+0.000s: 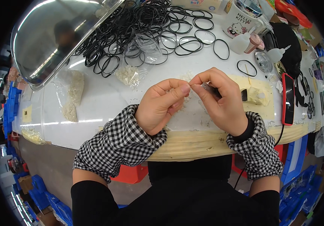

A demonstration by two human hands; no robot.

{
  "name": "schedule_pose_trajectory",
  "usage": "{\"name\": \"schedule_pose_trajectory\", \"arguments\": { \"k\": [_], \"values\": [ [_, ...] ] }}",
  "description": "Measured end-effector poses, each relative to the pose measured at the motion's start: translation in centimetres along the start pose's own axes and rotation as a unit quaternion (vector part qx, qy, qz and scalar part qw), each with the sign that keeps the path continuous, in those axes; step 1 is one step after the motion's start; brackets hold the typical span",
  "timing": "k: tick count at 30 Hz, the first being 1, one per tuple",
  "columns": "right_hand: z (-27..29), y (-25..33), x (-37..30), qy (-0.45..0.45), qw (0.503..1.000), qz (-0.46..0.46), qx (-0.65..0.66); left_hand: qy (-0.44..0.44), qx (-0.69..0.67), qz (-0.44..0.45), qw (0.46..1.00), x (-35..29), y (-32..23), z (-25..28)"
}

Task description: Assembling or inspecting small white plastic components on a workbench.

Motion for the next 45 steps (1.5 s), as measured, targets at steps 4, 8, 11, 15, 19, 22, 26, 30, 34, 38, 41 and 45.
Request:
{"name": "schedule_pose_trajectory", "arguments": {
  "k": [4, 8, 11, 15, 19, 22, 26, 30, 34, 38, 41, 45],
  "values": [
    [-0.2, 0.5, -0.4, -0.035, 0.997, 0.072, -0.024, -0.004, -0.007, -0.005, 1.0, 0.0, -0.2, -0.9],
    [-0.4, 0.9, -0.4, -0.049, 0.995, 0.083, 0.013, 0.043, -0.042, 0.011, 0.998, 0.0, -0.2, -1.2],
    [0.1, 1.6, 0.1, -0.004, 0.998, 0.048, -0.051, 0.087, -0.08, 0.023, 0.993, 0.1, -0.4, -1.2],
    [0.1, 1.0, 0.0, -0.005, 0.987, 0.072, -0.147, 0.153, -0.094, 0.037, 0.983, 0.3, -0.5, -1.3],
    [-0.2, 1.0, -0.2, -0.003, 0.985, 0.067, -0.161, 0.159, -0.11, 0.045, 0.98, 0.1, -0.2, -1.5],
    [-0.4, 0.9, -0.2, -0.001, 0.986, 0.069, -0.154, 0.165, -0.113, 0.049, 0.979, 0.1, -0.1, -1.4],
    [-0.5, 0.8, -0.3, 0.0, 0.987, 0.069, -0.148, 0.164, -0.109, 0.049, 0.979, 0.0, -0.1, -1.6],
    [-0.5, 1.0, -0.4, -0.001, 0.987, 0.067, -0.146, 0.16, -0.112, 0.044, 0.98, -0.1, -0.1, -1.6],
    [-0.6, 1.0, -0.4, 0.002, 0.989, 0.06, -0.136, 0.176, -0.121, 0.041, 0.976, 0.0, 0.2, -1.3],
    [-0.7, 1.0, -0.5, 0.003, 0.991, 0.06, -0.119, 0.171, -0.121, 0.04, 0.977, 0.0, 0.3, -1.1],
    [-0.8, 0.9, -0.5, 0.021, 0.992, 0.049, -0.11, 0.182, -0.126, 0.035, 0.974, -0.1, 0.3, -1.1],
    [-0.8, 0.9, -0.5, 0.034, 0.997, 0.044, -0.061, 0.194, -0.127, 0.025, 0.972, -0.1, 0.2, -1.4]
  ]
}}
Point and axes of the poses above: each hand's wrist, its own x-axis towards the middle knuckle, its own z-axis out of the back of the hand, y = z × x, the point moved 5 cm from there along x, towards the middle knuckle
